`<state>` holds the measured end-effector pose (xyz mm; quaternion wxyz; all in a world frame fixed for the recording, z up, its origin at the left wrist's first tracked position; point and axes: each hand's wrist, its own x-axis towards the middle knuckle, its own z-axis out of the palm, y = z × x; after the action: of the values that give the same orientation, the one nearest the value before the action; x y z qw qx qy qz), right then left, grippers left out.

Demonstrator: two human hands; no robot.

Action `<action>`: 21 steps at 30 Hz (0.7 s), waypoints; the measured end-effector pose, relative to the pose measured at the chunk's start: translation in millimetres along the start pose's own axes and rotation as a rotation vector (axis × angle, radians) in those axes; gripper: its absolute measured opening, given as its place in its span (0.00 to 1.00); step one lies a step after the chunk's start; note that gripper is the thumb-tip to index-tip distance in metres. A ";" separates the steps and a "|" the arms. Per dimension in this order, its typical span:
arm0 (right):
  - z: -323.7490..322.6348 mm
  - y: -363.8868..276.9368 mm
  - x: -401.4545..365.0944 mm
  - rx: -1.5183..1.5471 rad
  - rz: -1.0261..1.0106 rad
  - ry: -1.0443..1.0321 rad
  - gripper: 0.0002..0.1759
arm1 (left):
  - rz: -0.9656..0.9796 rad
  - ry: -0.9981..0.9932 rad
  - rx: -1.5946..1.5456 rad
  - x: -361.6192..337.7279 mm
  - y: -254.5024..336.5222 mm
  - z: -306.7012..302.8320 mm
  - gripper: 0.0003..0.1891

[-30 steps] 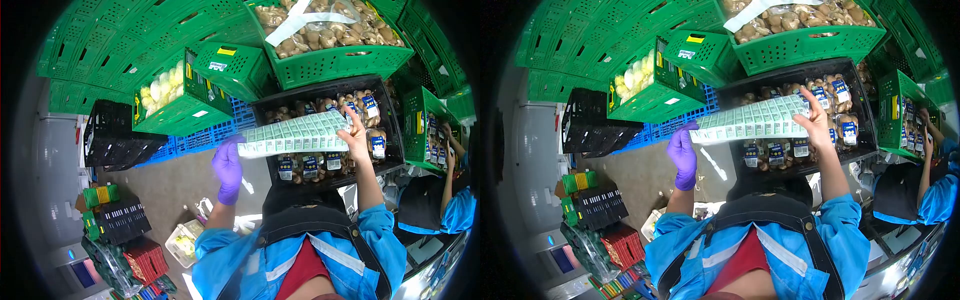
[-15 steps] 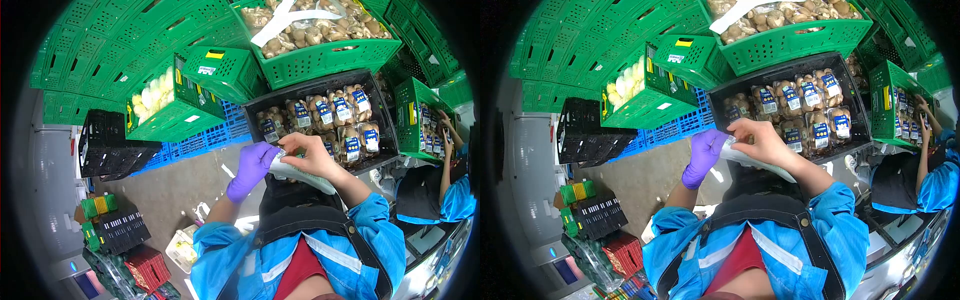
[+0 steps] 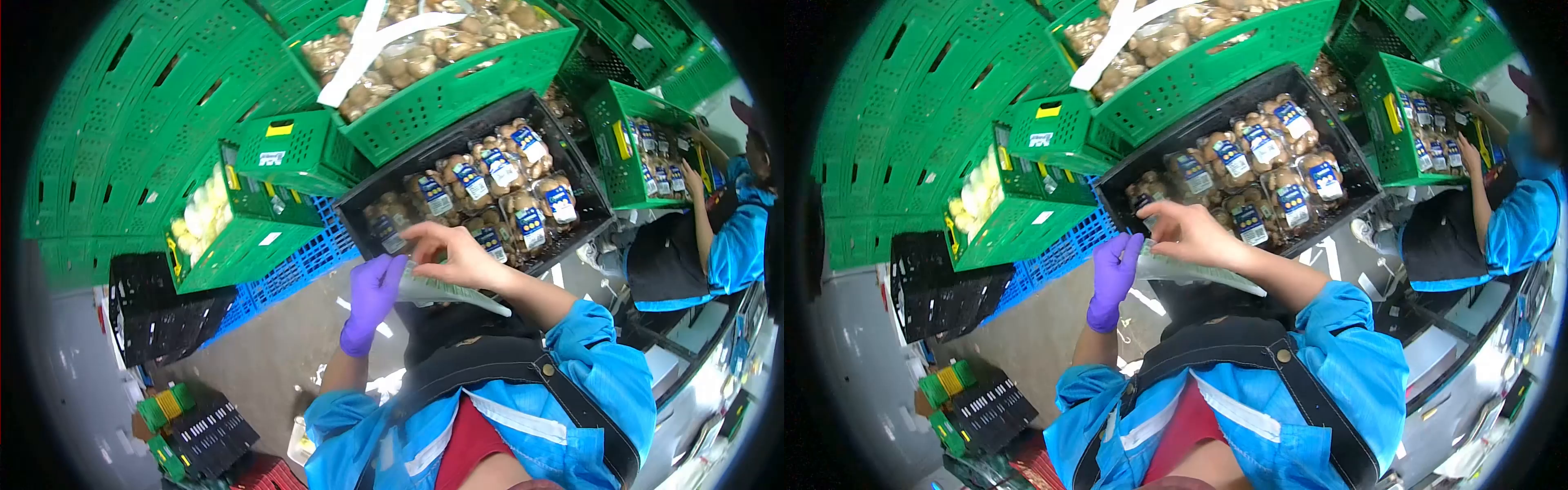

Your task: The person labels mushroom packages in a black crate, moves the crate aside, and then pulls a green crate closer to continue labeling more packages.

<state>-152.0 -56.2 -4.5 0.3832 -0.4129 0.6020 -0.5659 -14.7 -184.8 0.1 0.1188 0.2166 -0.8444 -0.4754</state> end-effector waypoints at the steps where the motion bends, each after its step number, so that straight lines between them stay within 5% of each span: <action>1: -1.6 2.8 -2.0 -0.002 0.006 0.013 0.28 | 0.004 -0.013 -0.005 3.5 -2.2 3.5 0.10; 7: -29.1 4.6 -26.3 -0.150 -0.353 0.114 0.15 | -0.201 0.021 -0.145 29.5 -16.7 22.8 0.12; 9: -77.2 28.3 -34.8 -0.185 -0.289 0.303 0.07 | -0.266 0.053 -0.155 34.1 -11.0 20.8 0.13; 10: -106.5 39.5 -37.7 0.153 0.017 0.403 0.08 | -0.247 0.079 -0.152 32.3 -14.6 14.7 0.13; 11: -148.4 90.7 -41.3 0.244 0.069 0.490 0.26 | -0.231 0.105 -0.148 29.5 -17.7 9.7 0.14; 13: -217.4 159.6 -58.0 -0.089 0.282 0.640 0.32 | -0.241 0.142 -0.207 21.3 -13.6 5.2 0.15; 15: -253.5 195.4 -73.4 -0.465 0.388 0.603 0.34 | -0.256 0.190 -0.266 14.6 -13.0 4.5 0.15; 21: -262.4 246.2 -73.3 -0.535 0.420 0.501 0.33 | -0.215 0.180 -0.260 4.2 -23.2 11.4 0.17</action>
<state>-384.5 112.4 -233.3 0.2111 -0.2157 0.8735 -0.3820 -17.1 -188.7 -25.7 0.1695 0.3302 -0.7338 -0.5690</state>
